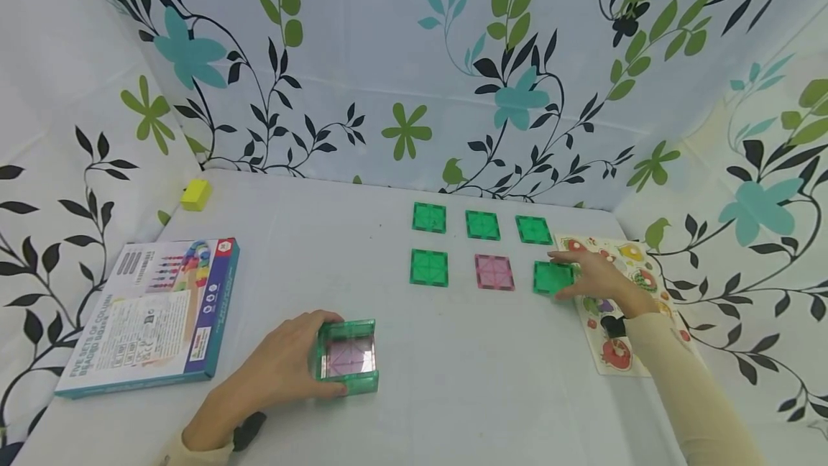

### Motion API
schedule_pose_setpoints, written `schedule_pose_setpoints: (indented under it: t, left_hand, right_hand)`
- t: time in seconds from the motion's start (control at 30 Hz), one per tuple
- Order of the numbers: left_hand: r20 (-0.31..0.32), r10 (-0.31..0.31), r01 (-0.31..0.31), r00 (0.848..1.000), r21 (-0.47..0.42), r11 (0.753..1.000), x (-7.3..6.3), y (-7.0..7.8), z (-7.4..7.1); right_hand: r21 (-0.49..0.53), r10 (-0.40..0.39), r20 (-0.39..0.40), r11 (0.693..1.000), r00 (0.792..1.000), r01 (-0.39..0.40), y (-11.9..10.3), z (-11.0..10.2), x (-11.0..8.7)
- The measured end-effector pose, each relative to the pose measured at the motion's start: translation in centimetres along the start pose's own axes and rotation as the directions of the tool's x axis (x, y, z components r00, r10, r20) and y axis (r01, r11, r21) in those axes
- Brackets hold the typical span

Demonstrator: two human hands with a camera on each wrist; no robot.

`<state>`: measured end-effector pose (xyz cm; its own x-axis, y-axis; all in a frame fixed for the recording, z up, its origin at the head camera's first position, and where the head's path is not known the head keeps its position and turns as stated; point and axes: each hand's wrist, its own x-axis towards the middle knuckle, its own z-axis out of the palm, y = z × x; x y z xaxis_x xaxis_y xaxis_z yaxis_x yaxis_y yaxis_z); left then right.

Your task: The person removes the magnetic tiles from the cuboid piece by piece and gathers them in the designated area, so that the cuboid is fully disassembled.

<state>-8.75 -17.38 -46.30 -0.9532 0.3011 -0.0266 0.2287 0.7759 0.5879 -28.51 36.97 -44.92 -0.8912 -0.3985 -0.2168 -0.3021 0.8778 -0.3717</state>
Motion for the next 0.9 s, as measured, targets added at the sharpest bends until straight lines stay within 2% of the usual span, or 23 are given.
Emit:
schedule_pose_setpoints:
  t: [0.2,0.37,0.67,0.8,0.9]
  left_hand:
    - [-0.005,0.005,-0.006,1.000,-0.005,1.000,-0.1,-0.1,0.1]
    - [-0.007,0.013,-0.013,1.000,-0.020,1.000,-0.2,-0.1,0.0]
    - [-0.006,0.005,-0.006,1.000,-0.024,1.000,-0.2,-0.1,0.0]
    - [-0.010,0.011,-0.011,1.000,-0.024,1.000,-0.2,-0.2,0.0]
    - [-0.014,0.021,-0.021,1.000,-0.020,1.000,-0.1,-0.3,0.1]
  right_hand:
    - [-0.139,0.015,0.034,0.990,0.999,-0.011,-0.1,0.2,0.8]
    - [-0.144,0.069,0.081,0.988,0.994,-0.057,-0.6,0.3,1.0]
    - [-0.190,0.037,0.094,0.982,0.995,-0.018,-1.3,0.7,0.8]
    - [-0.155,-0.013,0.064,0.988,0.998,0.023,-1.8,1.1,0.5]
    - [-0.143,-0.086,-0.021,0.986,0.996,0.082,-2.9,1.3,0.3]
